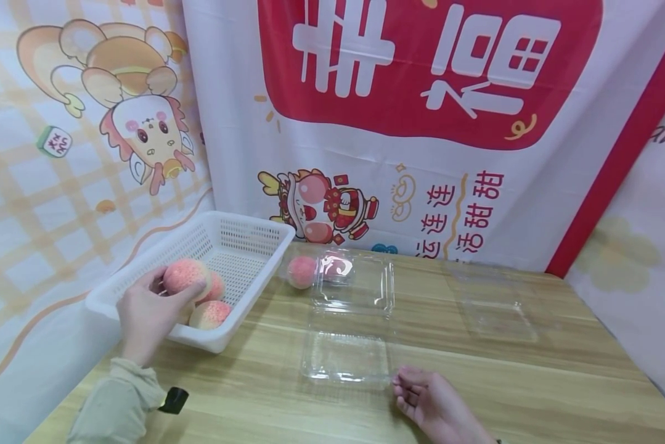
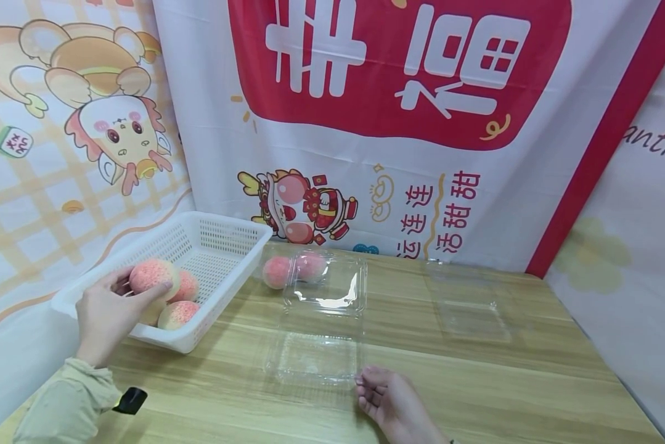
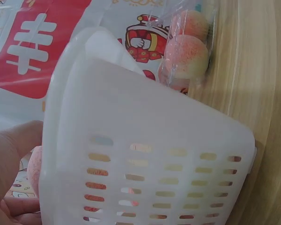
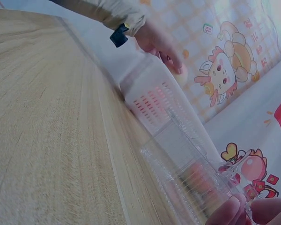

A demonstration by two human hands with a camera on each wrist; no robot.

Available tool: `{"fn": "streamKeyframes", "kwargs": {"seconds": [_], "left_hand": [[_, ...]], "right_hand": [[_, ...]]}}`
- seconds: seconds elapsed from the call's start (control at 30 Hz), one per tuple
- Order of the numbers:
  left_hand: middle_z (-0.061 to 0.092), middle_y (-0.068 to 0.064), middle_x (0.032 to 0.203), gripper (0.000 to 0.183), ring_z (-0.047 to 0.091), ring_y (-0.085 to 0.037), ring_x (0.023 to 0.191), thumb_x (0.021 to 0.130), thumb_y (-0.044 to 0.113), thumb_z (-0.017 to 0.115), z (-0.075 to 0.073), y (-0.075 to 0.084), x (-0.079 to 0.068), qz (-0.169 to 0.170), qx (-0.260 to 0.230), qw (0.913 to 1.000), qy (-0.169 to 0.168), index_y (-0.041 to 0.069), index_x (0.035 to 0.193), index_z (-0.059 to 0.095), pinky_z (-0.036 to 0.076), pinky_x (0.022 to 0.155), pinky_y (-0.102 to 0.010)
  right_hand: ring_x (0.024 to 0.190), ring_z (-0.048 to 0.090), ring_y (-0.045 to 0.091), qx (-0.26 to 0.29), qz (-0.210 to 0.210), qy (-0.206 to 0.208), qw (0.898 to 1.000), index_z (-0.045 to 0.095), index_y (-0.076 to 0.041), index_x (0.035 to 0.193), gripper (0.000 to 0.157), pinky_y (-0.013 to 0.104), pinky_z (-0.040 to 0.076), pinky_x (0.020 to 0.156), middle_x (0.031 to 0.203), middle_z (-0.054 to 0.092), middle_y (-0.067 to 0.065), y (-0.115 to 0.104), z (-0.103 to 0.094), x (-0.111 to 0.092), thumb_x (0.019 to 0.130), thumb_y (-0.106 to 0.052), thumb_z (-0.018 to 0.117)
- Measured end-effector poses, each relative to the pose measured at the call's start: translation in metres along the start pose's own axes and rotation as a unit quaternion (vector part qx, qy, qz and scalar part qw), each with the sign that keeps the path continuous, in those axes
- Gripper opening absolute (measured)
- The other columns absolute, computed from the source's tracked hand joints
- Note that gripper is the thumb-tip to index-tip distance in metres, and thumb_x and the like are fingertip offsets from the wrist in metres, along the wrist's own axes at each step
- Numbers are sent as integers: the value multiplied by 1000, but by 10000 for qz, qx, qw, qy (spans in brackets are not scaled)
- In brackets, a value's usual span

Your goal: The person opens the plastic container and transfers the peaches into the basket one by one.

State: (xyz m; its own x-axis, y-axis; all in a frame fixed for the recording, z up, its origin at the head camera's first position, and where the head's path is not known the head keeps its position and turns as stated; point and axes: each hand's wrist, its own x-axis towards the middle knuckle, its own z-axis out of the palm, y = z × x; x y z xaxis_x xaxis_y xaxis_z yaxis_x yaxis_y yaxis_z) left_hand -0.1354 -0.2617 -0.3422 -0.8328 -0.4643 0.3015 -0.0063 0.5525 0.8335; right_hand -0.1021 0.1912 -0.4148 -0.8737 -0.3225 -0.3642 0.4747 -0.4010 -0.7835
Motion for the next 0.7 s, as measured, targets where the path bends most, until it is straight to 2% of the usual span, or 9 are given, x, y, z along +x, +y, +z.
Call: {"fn": "streamKeyframes", "kwargs": {"seconds": [0.13, 0.37, 0.6, 0.7], "left_hand": [[54, -25, 135, 92, 54, -38, 121, 75, 51, 82, 0, -2, 3, -29, 79, 9999, -66, 0, 143, 47, 47, 97, -52], [56, -29, 129, 92, 55, -38, 118, 75, 50, 82, 0, -2, 7, 15, 227, 9993, -284, -7, 139, 48, 48, 95, -51], [50, -34, 133, 96, 51, -45, 120, 78, 52, 79, 1, -2, 10, 127, 626, 9968, -483, -13, 138, 43, 45, 97, -55], [50, -34, 133, 96, 50, -46, 120, 78, 52, 79, 1, -2, 11, 71, 697, 9963, -491, -14, 138, 44, 45, 97, -56]], "right_hand": [[87, 55, 15, 11, 2, -36, 10000, 53, 0, 109, 14, 24, 47, 83, 97, 60, 7, 0, 0, 1, 97, -6, 54], [88, 55, 14, 12, 10, -87, 10000, 52, 0, 109, 14, 23, 47, 83, 97, 60, 7, 0, -1, 1, 97, -7, 54], [88, 55, 15, 6, -1, -51, 10000, 52, 0, 109, 15, 23, 47, 82, 97, 59, 8, 0, 0, 1, 96, -7, 55], [88, 55, 15, 15, 3, -20, 10000, 51, 1, 110, 17, 23, 47, 83, 97, 59, 8, 0, 0, 0, 96, -6, 56]]}}
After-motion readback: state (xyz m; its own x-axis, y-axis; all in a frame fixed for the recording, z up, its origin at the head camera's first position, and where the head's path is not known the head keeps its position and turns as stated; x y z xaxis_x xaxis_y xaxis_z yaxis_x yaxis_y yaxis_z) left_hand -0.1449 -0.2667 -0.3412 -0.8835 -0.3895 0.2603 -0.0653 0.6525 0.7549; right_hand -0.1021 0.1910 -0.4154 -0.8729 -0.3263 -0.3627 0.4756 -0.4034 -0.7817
